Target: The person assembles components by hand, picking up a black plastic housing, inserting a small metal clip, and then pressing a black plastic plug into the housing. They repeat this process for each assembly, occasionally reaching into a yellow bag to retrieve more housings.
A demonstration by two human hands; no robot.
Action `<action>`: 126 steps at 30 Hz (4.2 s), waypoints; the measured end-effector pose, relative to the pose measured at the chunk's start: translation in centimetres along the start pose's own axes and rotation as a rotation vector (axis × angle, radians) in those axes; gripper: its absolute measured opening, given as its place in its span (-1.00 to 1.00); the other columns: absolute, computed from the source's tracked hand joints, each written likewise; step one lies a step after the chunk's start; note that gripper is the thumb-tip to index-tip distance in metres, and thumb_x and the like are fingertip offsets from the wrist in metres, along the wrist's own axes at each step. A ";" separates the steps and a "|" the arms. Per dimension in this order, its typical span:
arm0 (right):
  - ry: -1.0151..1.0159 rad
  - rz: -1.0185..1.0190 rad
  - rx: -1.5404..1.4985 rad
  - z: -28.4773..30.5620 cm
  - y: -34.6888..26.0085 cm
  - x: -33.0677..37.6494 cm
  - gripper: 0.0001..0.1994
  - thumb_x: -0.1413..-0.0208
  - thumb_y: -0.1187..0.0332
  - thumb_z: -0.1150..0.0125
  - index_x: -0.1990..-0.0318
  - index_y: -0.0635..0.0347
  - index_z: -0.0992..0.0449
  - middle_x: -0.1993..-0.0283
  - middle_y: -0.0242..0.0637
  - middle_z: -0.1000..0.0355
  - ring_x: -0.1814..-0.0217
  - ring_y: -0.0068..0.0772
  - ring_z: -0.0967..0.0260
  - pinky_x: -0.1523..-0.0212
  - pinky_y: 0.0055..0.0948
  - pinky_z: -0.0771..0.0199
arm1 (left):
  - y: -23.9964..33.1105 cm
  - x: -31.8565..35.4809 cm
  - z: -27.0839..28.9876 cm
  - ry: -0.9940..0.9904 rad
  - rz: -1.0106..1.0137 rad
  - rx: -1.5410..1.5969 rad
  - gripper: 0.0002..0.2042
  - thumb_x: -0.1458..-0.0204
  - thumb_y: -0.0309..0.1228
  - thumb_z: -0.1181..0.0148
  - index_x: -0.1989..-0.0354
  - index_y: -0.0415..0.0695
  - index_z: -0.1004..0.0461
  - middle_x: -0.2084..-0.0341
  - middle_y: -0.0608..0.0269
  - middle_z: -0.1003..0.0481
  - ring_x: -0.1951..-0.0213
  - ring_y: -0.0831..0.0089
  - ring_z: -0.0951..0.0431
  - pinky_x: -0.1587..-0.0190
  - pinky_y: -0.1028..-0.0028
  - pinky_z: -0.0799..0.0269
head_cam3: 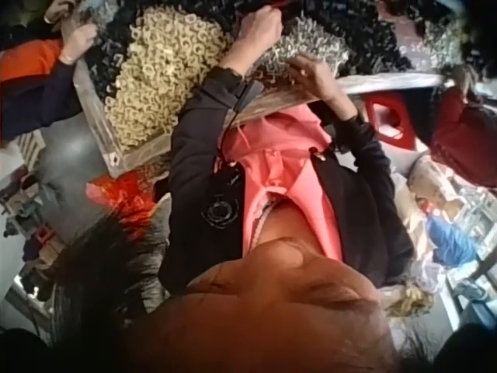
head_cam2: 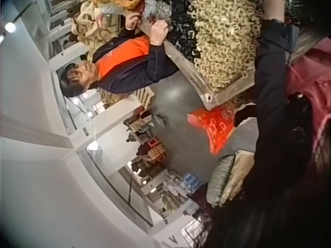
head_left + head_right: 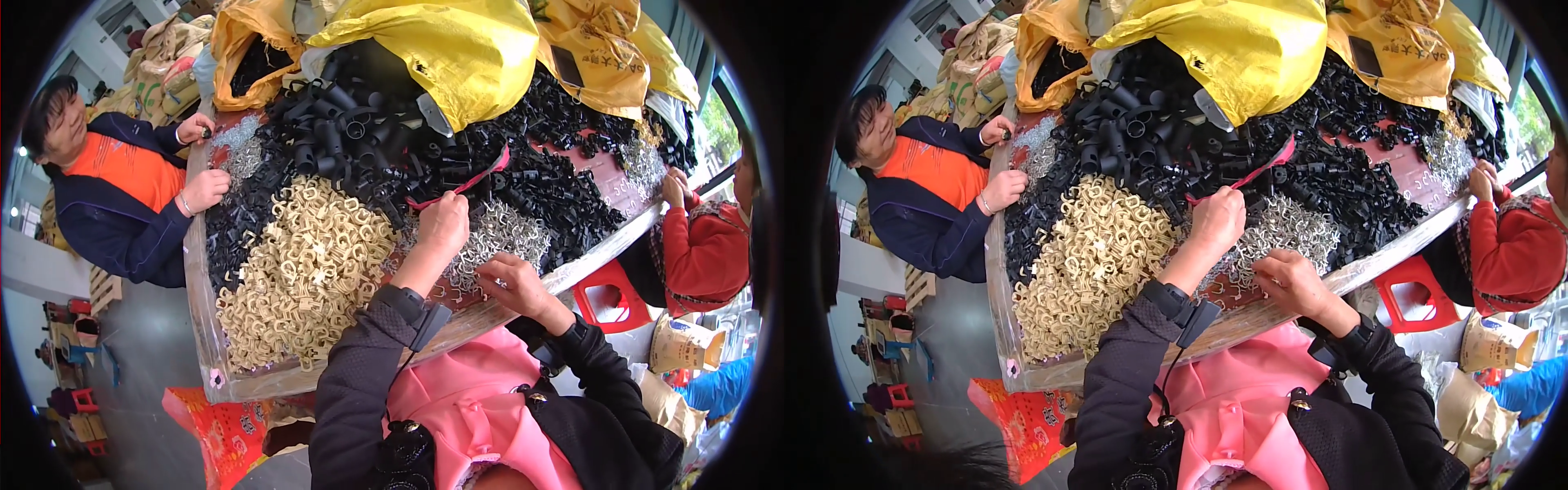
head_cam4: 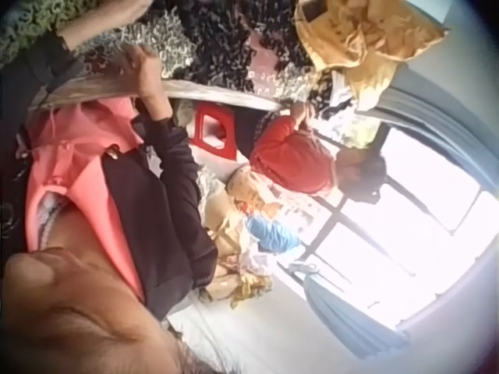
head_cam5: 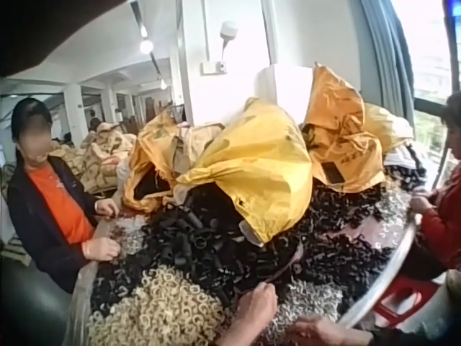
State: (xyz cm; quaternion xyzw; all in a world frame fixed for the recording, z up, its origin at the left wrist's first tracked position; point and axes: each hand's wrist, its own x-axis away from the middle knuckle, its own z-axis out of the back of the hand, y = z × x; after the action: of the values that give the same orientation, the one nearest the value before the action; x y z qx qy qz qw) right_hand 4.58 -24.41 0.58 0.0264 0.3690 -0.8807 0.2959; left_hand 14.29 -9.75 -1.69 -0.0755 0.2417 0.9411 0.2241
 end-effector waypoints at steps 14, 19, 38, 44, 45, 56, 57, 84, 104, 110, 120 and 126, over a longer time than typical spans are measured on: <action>-0.202 0.051 0.453 -4.9 0.3 -2.1 -0.90 0.25 0.38 -0.03 0.52 0.17 -0.36 0.56 -0.28 -0.25 0.60 -0.27 -0.29 0.55 -0.37 -0.35 | 2.5 -1.7 -1.0 -0.057 -0.162 -0.133 -0.78 0.23 -0.49 -0.07 0.32 -0.15 -0.34 0.46 0.10 -0.38 0.56 0.20 -0.45 0.54 0.32 -0.38; -0.080 0.129 0.503 -4.9 0.0 -2.4 -0.87 0.27 0.36 -0.03 0.49 0.17 -0.33 0.55 -0.30 -0.23 0.65 -0.31 -0.27 0.60 -0.37 -0.34 | 0.1 -0.4 1.0 0.186 -0.096 0.173 -0.76 0.21 -0.51 -0.09 0.28 -0.17 -0.34 0.51 0.14 -0.40 0.58 0.33 -0.47 0.59 0.39 -0.38; -0.064 0.146 0.357 -3.9 -0.8 -2.8 -0.91 0.21 0.42 -0.02 0.53 0.17 -0.25 0.53 -0.25 -0.18 0.66 -0.23 -0.25 0.68 -0.34 -0.30 | -3.2 11.8 6.9 0.109 0.849 1.565 -0.80 0.14 -0.47 -0.15 0.37 -0.16 -0.26 0.58 0.34 -0.36 0.60 0.54 -0.43 0.64 0.71 -0.30; -0.113 0.094 0.391 -5.4 -0.3 -2.3 -0.91 0.22 0.42 -0.03 0.54 0.16 -0.25 0.53 -0.26 -0.17 0.67 -0.25 -0.26 0.67 -0.33 -0.30 | -2.7 12.9 6.4 0.186 0.860 1.745 -0.87 0.09 -0.40 -0.10 0.44 -0.19 -0.36 0.61 0.32 -0.38 0.60 0.56 -0.42 0.64 0.72 -0.29; -0.114 0.092 0.409 -5.5 -0.3 -2.3 -0.91 0.22 0.42 -0.04 0.54 0.16 -0.25 0.53 -0.26 -0.17 0.67 -0.25 -0.25 0.68 -0.33 -0.30 | -2.6 13.1 6.3 0.186 0.860 1.745 -0.87 0.09 -0.40 -0.10 0.44 -0.19 -0.36 0.61 0.32 -0.38 0.60 0.56 -0.42 0.64 0.72 -0.29; -0.098 0.126 0.389 -5.6 -0.1 -2.4 -0.91 0.23 0.43 -0.04 0.56 0.16 -0.26 0.54 -0.25 -0.16 0.69 -0.25 -0.24 0.69 -0.35 -0.29 | -1.9 15.0 5.8 0.064 0.934 1.957 -0.74 -0.02 -0.36 0.08 0.16 -0.24 -0.30 0.37 0.12 -0.43 0.43 0.43 -0.47 0.40 0.59 -0.42; -0.119 0.119 0.393 -5.7 0.0 -2.5 -0.92 0.24 0.43 -0.04 0.56 0.17 -0.27 0.55 -0.25 -0.16 0.69 -0.24 -0.23 0.69 -0.34 -0.29 | -1.9 15.1 5.8 0.065 0.935 1.956 -0.74 -0.02 -0.36 0.08 0.16 -0.24 -0.30 0.37 0.12 -0.43 0.43 0.43 -0.47 0.40 0.59 -0.42; -0.109 -0.496 -1.249 -3.9 -3.6 -1.7 -0.87 0.03 0.36 -0.09 0.42 0.24 -0.40 0.49 -0.42 -0.36 0.54 -0.72 -0.17 0.52 -0.72 -0.18 | -0.6 15.8 5.9 -0.187 0.663 2.359 -0.65 0.04 -0.40 -0.03 0.08 -0.26 -0.22 0.25 0.06 -0.38 0.28 0.36 -0.46 0.29 0.57 -0.44; -0.176 -0.579 -1.450 -4.1 -4.8 -1.4 -0.91 -0.01 0.42 -0.02 0.40 0.24 -0.39 0.57 -0.45 -0.25 0.59 -0.70 -0.10 0.57 -0.67 -0.10 | 0.9 15.6 7.8 -0.315 0.556 2.233 -0.62 0.14 -0.36 -0.15 0.14 -0.26 -0.26 0.31 0.08 -0.40 0.32 0.40 -0.48 0.32 0.60 -0.44; -0.089 -0.263 -0.921 -4.2 -4.3 -1.5 -0.89 -0.01 0.41 -0.01 0.46 0.26 -0.35 0.49 -0.41 -0.27 0.47 -0.61 -0.21 0.43 -0.62 -0.23 | -0.2 15.9 7.0 -0.223 0.668 2.184 -0.64 0.12 -0.39 -0.13 0.14 -0.26 -0.27 0.31 0.07 -0.41 0.32 0.40 -0.48 0.32 0.60 -0.45; 0.029 0.035 -0.327 -2.1 -5.9 -2.2 -0.94 0.10 0.49 -0.09 0.48 0.23 -0.34 0.52 -0.33 -0.22 0.54 -0.47 -0.25 0.54 -0.55 -0.23 | -0.1 16.1 6.8 -0.130 0.726 1.970 -0.67 0.05 -0.45 -0.04 0.08 -0.26 -0.25 0.26 0.19 -0.41 0.30 0.45 -0.47 0.27 0.60 -0.40; 0.076 0.221 -0.108 -2.5 -6.7 -2.4 -0.89 0.22 0.52 -0.15 0.47 0.21 -0.36 0.54 -0.29 -0.20 0.61 -0.32 -0.22 0.63 -0.44 -0.23 | 0.6 15.9 7.5 -0.161 0.746 1.905 -0.67 0.04 -0.45 -0.04 0.07 -0.24 -0.27 0.26 0.23 -0.41 0.29 0.52 -0.44 0.24 0.59 -0.36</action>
State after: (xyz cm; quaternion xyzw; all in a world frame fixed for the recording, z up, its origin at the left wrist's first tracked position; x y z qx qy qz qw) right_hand 2.44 -17.84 3.67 0.0843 0.4214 -0.8200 0.3781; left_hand -0.41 -0.45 1.08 0.2770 0.8809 0.3705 -0.1005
